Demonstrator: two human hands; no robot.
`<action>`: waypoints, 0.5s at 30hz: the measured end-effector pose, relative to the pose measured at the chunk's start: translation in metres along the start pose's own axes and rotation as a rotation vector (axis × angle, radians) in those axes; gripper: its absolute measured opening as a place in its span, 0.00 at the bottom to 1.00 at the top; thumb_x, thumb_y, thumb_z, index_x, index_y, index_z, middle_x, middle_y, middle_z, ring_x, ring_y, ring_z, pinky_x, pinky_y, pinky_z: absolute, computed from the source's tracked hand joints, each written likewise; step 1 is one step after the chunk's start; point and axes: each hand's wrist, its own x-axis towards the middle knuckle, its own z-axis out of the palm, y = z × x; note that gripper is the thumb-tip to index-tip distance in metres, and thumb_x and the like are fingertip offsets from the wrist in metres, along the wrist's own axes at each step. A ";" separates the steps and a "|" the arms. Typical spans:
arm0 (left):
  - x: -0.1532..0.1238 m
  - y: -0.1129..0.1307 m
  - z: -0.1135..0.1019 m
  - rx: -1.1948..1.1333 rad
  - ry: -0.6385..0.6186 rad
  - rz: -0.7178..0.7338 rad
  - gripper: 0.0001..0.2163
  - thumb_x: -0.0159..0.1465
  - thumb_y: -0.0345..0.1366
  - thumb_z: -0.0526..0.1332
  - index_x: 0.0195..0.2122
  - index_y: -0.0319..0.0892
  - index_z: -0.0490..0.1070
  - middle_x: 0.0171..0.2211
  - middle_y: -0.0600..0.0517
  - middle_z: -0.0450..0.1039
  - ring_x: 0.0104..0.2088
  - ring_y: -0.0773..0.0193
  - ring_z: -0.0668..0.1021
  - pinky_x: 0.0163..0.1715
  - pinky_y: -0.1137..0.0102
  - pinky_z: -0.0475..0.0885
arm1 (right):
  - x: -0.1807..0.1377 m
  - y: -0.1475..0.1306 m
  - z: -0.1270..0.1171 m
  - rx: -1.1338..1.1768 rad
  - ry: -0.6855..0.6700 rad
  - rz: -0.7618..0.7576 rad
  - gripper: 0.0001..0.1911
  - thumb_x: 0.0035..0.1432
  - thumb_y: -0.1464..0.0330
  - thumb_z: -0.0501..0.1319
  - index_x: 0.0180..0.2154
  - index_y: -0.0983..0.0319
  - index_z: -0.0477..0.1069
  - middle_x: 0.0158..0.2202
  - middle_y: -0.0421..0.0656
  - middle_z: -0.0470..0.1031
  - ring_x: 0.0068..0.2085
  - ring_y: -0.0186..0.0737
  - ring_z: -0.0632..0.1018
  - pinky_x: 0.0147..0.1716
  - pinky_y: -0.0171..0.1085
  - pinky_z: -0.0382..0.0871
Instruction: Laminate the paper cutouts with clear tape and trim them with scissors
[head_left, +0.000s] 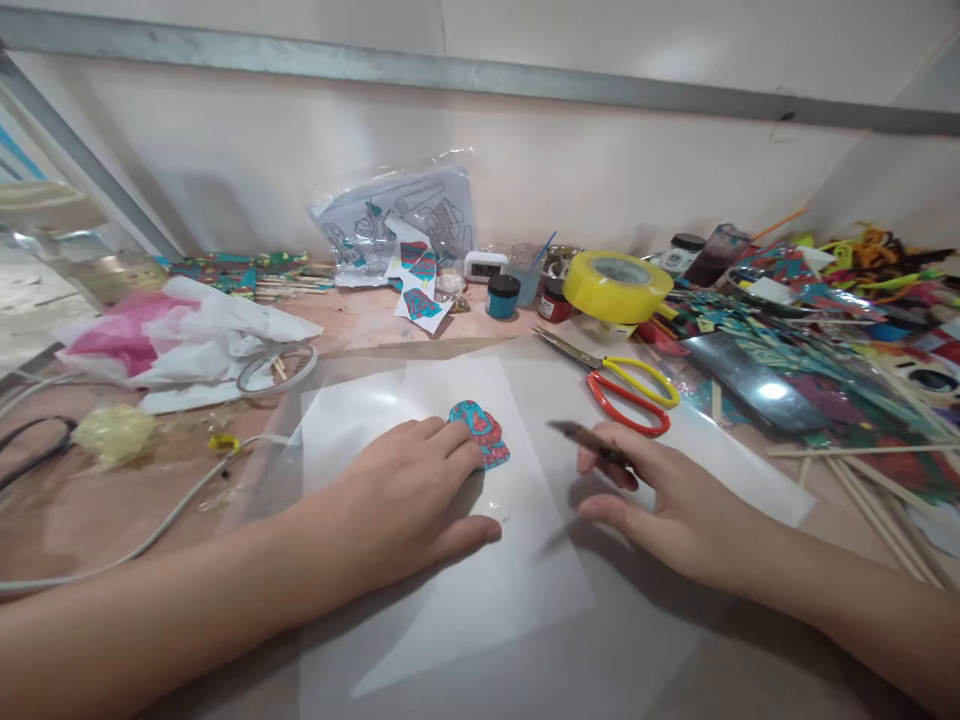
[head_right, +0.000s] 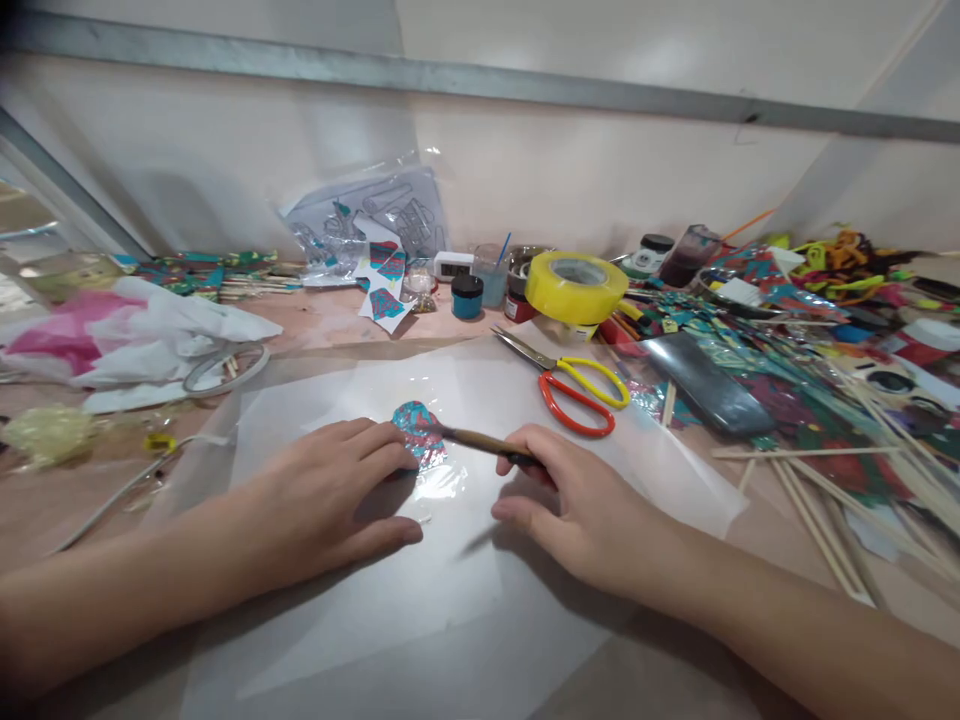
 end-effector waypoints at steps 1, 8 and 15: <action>0.000 -0.001 0.001 0.010 0.008 0.008 0.19 0.67 0.52 0.62 0.44 0.38 0.74 0.41 0.44 0.77 0.42 0.46 0.78 0.44 0.52 0.74 | 0.001 0.001 0.003 -0.007 -0.013 0.006 0.07 0.61 0.64 0.65 0.40 0.58 0.70 0.34 0.41 0.73 0.33 0.42 0.74 0.32 0.37 0.69; -0.002 0.000 0.010 -0.024 0.119 0.188 0.10 0.72 0.37 0.57 0.39 0.40 0.77 0.38 0.47 0.78 0.40 0.52 0.78 0.43 0.56 0.74 | 0.007 0.005 0.006 -0.058 -0.120 -0.065 0.05 0.62 0.67 0.65 0.40 0.58 0.74 0.35 0.42 0.78 0.33 0.40 0.76 0.32 0.36 0.68; 0.005 -0.001 0.016 -0.247 0.118 0.109 0.09 0.69 0.32 0.60 0.36 0.40 0.79 0.36 0.50 0.81 0.38 0.58 0.80 0.40 0.66 0.74 | -0.003 -0.005 0.007 -0.216 -0.208 -0.244 0.05 0.63 0.71 0.62 0.40 0.58 0.76 0.31 0.42 0.79 0.31 0.41 0.78 0.32 0.36 0.67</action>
